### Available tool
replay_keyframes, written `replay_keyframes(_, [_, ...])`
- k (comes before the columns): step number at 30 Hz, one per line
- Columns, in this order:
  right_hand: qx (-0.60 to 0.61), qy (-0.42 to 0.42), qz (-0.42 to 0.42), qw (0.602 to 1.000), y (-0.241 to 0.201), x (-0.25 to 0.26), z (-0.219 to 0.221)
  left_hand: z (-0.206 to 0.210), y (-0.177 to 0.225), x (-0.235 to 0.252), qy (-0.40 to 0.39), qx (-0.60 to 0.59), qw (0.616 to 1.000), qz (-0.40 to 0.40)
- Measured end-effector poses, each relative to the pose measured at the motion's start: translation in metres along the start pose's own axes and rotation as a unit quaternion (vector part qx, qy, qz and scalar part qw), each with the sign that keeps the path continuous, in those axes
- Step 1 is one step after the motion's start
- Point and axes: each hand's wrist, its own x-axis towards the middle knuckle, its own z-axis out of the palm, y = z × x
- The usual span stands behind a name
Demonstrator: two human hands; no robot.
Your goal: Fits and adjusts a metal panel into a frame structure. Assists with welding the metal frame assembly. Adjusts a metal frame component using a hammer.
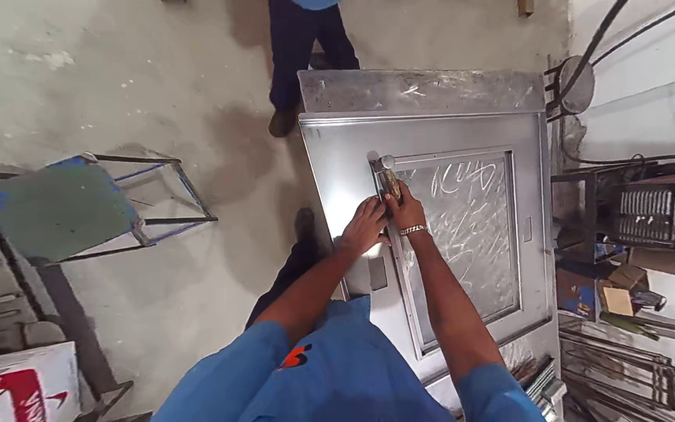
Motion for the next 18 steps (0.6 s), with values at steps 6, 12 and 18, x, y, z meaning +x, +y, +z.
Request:
replay_keyframes(6, [0.016,-0.020,0.006,1.000,-0.001,-0.008,0.001,-0.016,0.030,-0.009,-0.092,0.070,0.993,-0.010])
replay_keyframes(12, [-0.031,-0.012,0.010,0.999,-0.004,-0.012,0.004,-0.026,0.057,-0.009,-0.172,0.081,0.978,-0.080])
replay_keyframes(18, [-0.047,-0.003,0.010,0.999,-0.009,-0.008,0.010,-0.029,0.065,-0.005,-0.194,0.084,0.971,-0.108])
